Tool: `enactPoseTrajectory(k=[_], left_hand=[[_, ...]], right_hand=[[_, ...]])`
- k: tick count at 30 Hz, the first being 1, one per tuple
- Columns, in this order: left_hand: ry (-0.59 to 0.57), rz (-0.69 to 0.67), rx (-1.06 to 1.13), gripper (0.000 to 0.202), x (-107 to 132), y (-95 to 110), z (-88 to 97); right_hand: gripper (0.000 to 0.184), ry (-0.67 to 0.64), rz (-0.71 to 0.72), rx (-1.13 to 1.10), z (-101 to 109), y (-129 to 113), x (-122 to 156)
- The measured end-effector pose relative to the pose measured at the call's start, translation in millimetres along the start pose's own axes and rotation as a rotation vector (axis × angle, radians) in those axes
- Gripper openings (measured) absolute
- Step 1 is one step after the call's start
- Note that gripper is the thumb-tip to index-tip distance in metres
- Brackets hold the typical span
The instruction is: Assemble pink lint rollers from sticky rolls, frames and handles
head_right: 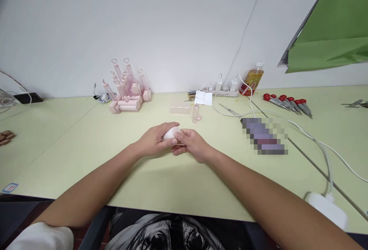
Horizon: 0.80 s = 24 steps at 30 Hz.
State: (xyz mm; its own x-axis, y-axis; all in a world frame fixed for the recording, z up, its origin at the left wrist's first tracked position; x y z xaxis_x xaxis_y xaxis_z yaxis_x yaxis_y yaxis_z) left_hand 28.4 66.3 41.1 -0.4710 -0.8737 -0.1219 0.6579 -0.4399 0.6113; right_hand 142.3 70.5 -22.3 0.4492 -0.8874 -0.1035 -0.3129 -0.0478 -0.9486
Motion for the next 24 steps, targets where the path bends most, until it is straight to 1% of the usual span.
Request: enactPoseTrajectory(k=[4, 7, 11, 14, 17, 20, 24], left_hand=[[-0.004, -0.018, -0.021, 0.043, -0.2, 5.6, 1.6], [-0.015, -0.027, -0.039, 0.040, -0.6, 7.1, 4.4], [-0.027, -0.065, -0.087, 0.044, -1.4, 6.8, 6.1], [-0.029, -0.081, -0.168, 0.048, -2.5, 4.6, 4.9], [-0.019, -0.073, -0.250, 0.052, -2.8, 2.8, 3.6], [-0.022, -0.052, -0.275, 0.053, -1.9, 2.4, 2.5], [-0.023, -0.028, -0.286, 0.049, -1.1, 3.4, 1.3]], right_hand=[[0.041, 0.003, 0.007, 0.024, 0.4, 0.6, -0.4], [0.043, -0.007, 0.020, 0.038, -0.6, 0.2, -0.2], [0.041, 0.012, 0.038, 0.087, 1.0, 0.4, -0.5], [0.038, 0.043, 0.031, 0.121, 4.6, 2.5, -1.4], [0.038, 0.052, 0.006, 0.127, 6.8, 5.4, -2.4], [0.038, 0.040, -0.003, 0.112, 7.2, 6.9, -3.1], [0.038, 0.018, 0.016, 0.096, 6.3, 7.2, -3.6]])
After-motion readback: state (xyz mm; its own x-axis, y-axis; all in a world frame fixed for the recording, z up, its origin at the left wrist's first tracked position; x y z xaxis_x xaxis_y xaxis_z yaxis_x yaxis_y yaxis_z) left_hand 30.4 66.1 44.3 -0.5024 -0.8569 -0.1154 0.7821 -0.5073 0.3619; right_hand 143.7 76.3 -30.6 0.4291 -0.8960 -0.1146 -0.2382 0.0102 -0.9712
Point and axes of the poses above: each hand's wrist, its own x-axis away from the middle knuckle, its own z-axis out of the back of the hand, y = z × x, the point moved 7 cm from there along -x, towards the middle knuckle, and after that the axes turned 13 degrees about z, right-handed, at the moved point
